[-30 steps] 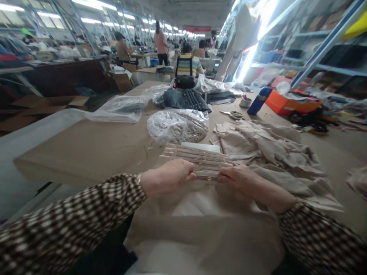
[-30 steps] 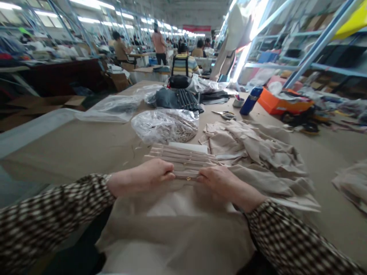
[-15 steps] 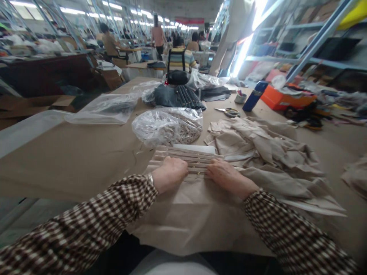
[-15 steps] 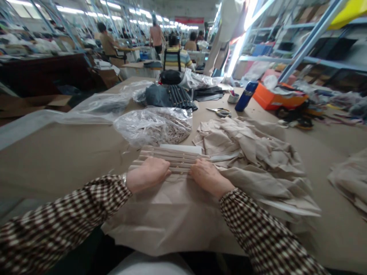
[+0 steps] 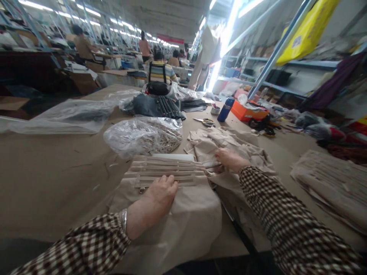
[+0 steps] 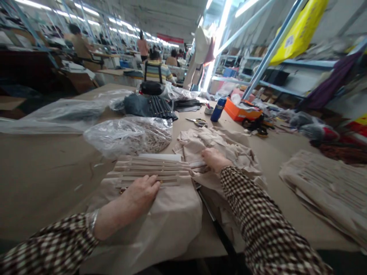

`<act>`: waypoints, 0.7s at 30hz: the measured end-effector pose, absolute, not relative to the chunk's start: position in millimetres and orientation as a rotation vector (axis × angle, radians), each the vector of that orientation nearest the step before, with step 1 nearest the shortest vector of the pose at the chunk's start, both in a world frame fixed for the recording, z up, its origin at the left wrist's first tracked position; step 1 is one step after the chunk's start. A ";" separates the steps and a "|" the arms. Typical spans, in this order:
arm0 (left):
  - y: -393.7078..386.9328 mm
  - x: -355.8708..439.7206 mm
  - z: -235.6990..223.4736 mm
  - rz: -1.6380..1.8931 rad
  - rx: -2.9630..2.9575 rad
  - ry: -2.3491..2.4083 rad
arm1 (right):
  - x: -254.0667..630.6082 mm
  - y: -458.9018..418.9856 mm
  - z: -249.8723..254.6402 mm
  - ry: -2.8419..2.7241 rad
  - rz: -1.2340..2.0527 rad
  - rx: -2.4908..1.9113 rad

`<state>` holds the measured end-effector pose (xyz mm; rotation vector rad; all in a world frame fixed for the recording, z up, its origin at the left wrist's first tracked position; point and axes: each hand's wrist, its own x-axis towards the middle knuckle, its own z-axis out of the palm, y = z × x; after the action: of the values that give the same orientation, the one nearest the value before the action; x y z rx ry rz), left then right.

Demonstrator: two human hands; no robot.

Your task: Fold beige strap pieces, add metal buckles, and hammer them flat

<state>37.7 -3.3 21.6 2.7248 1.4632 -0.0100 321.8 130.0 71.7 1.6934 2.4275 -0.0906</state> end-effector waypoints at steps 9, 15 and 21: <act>-5.2 36.7 17.2 0.009 2.752 1.494 | 327.5 117.0 51.1 2.422 -0.038 1.699; -7.9 34.9 16.5 0.054 2.741 1.484 | 366.5 110.0 110.4 2.685 0.341 1.926; -0.4 32.4 36.7 0.020 2.650 1.386 | 407.2 90.5 177.9 3.255 0.676 2.131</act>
<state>32.4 -0.4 36.7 2.6500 1.3856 0.0202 407.2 90.5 177.9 2.1308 3.2547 0.6756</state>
